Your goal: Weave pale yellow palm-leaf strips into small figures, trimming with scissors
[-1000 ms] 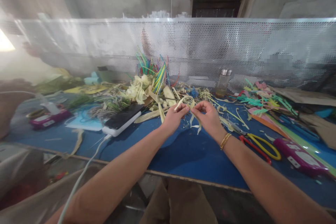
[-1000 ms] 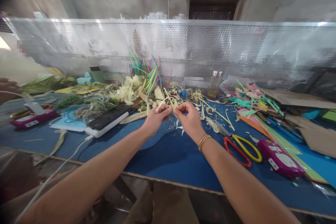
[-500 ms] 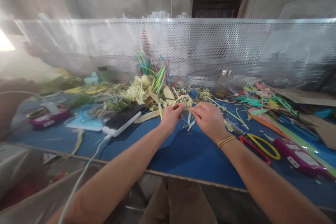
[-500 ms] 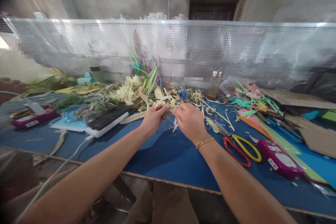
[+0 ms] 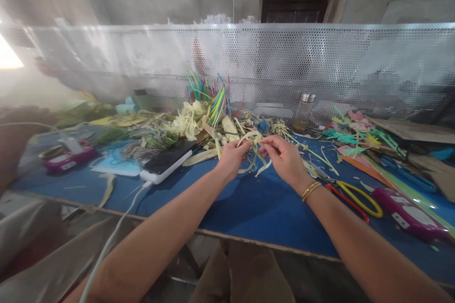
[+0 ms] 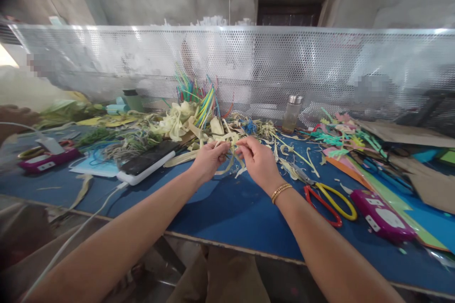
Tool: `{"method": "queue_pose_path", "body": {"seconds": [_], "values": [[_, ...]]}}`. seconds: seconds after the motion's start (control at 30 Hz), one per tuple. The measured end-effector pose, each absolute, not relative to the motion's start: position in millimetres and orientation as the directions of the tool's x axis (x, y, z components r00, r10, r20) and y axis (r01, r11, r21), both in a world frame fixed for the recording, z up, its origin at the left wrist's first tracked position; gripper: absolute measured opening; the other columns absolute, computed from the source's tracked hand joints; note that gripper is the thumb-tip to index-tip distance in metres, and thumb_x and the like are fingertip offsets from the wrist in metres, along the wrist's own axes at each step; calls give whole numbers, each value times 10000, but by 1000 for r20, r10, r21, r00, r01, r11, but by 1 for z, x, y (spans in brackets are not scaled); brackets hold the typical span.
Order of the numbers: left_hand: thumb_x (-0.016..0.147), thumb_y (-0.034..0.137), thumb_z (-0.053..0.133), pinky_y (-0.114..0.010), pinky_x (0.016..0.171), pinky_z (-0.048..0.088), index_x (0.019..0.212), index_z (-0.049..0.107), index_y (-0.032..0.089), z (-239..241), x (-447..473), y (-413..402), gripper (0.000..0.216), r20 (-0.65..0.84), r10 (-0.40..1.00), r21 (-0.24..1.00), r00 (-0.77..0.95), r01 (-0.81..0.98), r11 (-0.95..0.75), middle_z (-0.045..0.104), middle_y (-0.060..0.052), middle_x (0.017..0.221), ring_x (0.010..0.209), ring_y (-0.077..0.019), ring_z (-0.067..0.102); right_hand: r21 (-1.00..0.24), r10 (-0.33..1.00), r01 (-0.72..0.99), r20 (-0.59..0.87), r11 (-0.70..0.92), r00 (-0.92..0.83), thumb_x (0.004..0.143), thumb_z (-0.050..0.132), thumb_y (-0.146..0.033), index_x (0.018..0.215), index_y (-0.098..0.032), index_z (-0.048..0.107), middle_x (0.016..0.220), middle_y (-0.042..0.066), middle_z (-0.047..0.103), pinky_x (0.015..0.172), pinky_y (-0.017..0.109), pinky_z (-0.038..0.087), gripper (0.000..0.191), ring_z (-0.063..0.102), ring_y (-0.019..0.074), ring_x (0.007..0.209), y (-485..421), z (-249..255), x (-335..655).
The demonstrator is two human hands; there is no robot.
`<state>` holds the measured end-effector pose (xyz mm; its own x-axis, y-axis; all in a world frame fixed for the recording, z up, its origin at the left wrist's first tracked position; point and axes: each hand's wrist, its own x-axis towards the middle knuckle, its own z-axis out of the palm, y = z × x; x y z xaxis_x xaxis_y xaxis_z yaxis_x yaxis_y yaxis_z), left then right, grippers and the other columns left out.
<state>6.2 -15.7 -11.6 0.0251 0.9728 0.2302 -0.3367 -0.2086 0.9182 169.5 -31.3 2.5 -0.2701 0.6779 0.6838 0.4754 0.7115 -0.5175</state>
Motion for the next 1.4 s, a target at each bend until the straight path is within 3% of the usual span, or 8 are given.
{"method": "queue_pose_path", "body": {"seconds": [0.23, 0.53, 0.63, 0.73, 0.9, 1.1, 1.23, 1.4], "values": [[625, 285, 744, -162, 428, 212, 594, 470, 143, -9, 8, -18, 310, 128, 986, 907, 104, -414, -74, 382, 59, 557, 453, -16, 299, -119, 447, 609, 789, 784, -421, 842, 579, -202, 973, -233, 657, 929, 51, 683, 824, 355, 455, 156, 597, 213, 894, -27, 9, 174], [611, 256, 733, -180, 402, 194, 555, 446, 157, -7, 9, -23, 309, 86, 982, 918, 166, -395, -13, 337, 80, 513, 413, -16, 274, 142, 342, 675, 776, 724, -529, 881, 554, -266, 844, -264, 705, 860, 20, 678, 757, 346, 375, 156, 521, 199, 829, -33, 16, 176], [626, 314, 733, -206, 409, 220, 537, 442, 167, -8, 9, -25, 339, 99, 976, 942, 193, -336, -29, 354, 75, 477, 401, -38, 312, 138, 355, 697, 782, 704, -513, 880, 558, -282, 851, -264, 699, 873, 14, 681, 780, 359, 351, 145, 515, 204, 857, -35, 16, 175], [609, 386, 756, -219, 447, 264, 581, 514, 159, -7, 8, -26, 333, 123, 974, 958, 189, -279, -67, 442, 53, 489, 432, -63, 386, 52, 394, 719, 808, 693, -437, 879, 558, -311, 839, -253, 678, 939, 17, 691, 853, 389, 322, 139, 517, 222, 949, -37, 16, 173], [565, 430, 780, -217, 469, 250, 561, 544, 145, -6, 8, -24, 370, 261, 956, 955, 135, -182, -235, 442, 52, 493, 454, -56, 353, -32, 454, 698, 781, 715, -429, 883, 526, -277, 789, -235, 617, 1089, 11, 675, 943, 427, 263, 137, 489, 243, 1098, -38, 18, 173], [596, 471, 754, -205, 460, 247, 595, 554, 142, -8, 7, -21, 386, 298, 943, 953, 152, -96, -286, 434, 49, 515, 475, -62, 348, -13, 496, 736, 747, 676, -443, 887, 514, -341, 756, -233, 596, 825, 27, 669, 858, 409, 278, 188, 505, 238, 917, -37, 22, 176], [596, 481, 754, -207, 481, 286, 628, 600, 132, -6, 7, -22, 382, 335, 930, 942, 151, -77, -326, 479, 38, 542, 497, -70, 379, -19, 512, 768, 755, 640, -409, 884, 518, -348, 747, -226, 603, 762, 23, 647, 815, 397, 263, 202, 497, 226, 848, -38, 21, 175], [579, 460, 775, -216, 520, 313, 702, 655, 116, -4, 7, -26, 385, 361, 921, 928, 143, -149, -341, 552, 5, 611, 542, -83, 421, -166, 580, 781, 763, 602, -285, 839, 587, -352, 767, -233, 637, 720, 10, 650, 805, 389, 285, 148, 530, 204, 769, -33, 14, 173]]}}
